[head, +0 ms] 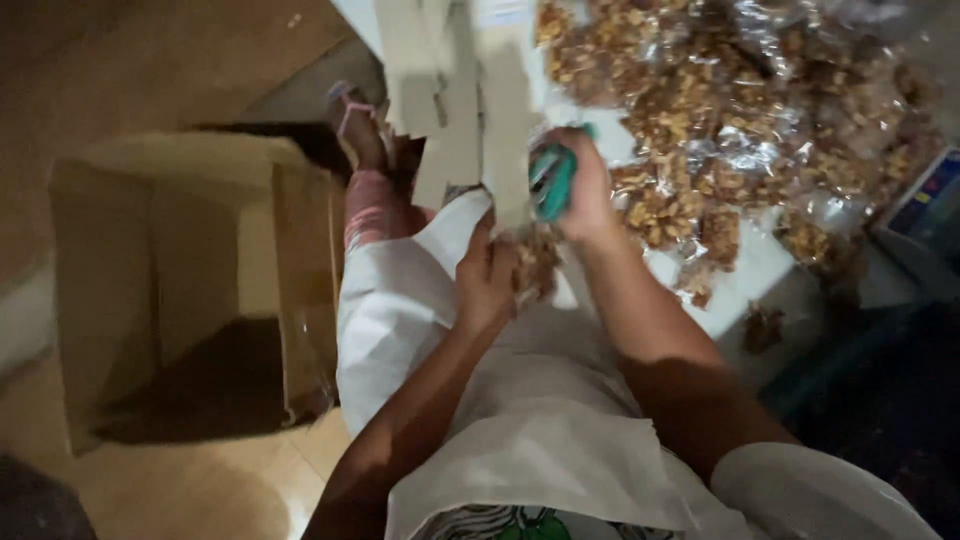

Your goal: The person is stapling small plastic bags containing peanuts onto long cardboard strips for retail display.

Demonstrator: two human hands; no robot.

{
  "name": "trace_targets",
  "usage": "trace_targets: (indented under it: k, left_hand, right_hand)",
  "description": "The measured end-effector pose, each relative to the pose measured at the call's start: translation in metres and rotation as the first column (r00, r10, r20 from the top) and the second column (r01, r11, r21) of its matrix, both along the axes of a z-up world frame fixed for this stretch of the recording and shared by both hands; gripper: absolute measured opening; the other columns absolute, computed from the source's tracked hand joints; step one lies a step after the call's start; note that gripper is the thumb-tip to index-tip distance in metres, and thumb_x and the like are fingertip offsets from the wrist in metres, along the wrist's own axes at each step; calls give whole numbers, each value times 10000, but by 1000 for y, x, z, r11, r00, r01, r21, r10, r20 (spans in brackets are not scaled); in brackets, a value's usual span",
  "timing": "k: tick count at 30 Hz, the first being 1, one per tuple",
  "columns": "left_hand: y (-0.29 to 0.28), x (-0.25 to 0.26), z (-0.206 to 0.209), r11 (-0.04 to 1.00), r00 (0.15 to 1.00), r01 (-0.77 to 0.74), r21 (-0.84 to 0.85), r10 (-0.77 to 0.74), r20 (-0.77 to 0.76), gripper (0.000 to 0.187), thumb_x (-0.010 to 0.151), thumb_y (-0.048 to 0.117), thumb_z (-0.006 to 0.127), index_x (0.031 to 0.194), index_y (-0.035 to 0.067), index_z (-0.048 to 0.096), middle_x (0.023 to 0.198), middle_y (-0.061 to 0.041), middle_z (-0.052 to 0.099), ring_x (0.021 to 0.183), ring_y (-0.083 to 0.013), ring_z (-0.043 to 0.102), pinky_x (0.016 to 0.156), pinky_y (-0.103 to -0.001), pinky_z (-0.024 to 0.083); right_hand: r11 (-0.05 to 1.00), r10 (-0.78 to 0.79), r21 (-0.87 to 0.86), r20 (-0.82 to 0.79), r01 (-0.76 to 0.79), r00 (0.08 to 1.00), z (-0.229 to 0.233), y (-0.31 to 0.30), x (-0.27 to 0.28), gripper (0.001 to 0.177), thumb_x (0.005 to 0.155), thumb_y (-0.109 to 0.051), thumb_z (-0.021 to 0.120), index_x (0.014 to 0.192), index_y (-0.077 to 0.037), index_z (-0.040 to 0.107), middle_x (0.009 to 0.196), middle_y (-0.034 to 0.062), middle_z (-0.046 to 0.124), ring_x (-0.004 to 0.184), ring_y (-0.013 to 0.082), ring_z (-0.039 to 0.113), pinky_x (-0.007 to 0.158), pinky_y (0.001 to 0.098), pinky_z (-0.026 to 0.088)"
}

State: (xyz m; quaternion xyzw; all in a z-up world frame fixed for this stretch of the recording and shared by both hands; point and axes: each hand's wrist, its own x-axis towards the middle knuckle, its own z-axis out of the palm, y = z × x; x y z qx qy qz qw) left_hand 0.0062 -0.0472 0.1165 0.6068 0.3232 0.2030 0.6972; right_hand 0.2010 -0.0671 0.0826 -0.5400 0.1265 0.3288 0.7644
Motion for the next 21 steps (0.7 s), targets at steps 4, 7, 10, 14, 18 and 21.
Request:
trace_targets:
  k: [4,7,10,14,18,21]
  left_hand:
    - [27,15,-154,940,995,91,-329,-97,-4,271,1082,301,543,1007,56,629,720,-131,641,585,-210,649,469,-371,548]
    - [41,15,-109,953,988,88,-288,-120,-95,353,1024,423,650,927,84,642,648,-114,640,508,-221,662,402,-381,548]
    - [39,14,-48,989,895,110,-102,-143,-423,430,876,569,643,818,148,576,749,9,602,731,-138,572,710,-321,411]
    - [44,20,-36,990,898,105,-99,-137,-418,403,880,539,640,926,140,610,825,6,640,797,-158,612,756,-328,430]
    - [42,19,-30,984,916,94,-154,-146,-373,457,858,505,654,1054,92,651,970,-20,682,942,-185,635,816,-350,442]
    - [45,17,-40,983,877,130,-130,-175,-447,628,776,615,632,1125,94,637,964,-20,696,897,-195,651,768,-355,429]
  right_hand:
    - [580,111,-802,256,146,960,33,-72,63,559,629,-646,789,1052,-280,793,1019,-12,783,1070,193,742,945,362,547]
    - [440,81,-841,386,315,919,-18,-164,140,485,715,-541,792,1080,-224,762,1018,20,771,994,220,741,858,392,551]
    - [200,97,-823,557,532,825,-42,-237,181,382,843,-384,802,1122,-138,718,1016,70,754,880,260,739,726,437,557]
    - [454,234,-827,470,331,851,-10,-244,167,269,823,-273,850,983,-156,669,882,11,682,732,148,625,503,379,487]
    - [501,376,-775,596,385,710,-7,-236,168,385,974,-304,895,1041,-127,560,923,18,633,801,134,555,583,379,481]
    - [424,402,-804,579,416,709,-13,-238,171,468,933,-370,925,1111,-80,603,998,63,680,867,180,622,627,388,521]
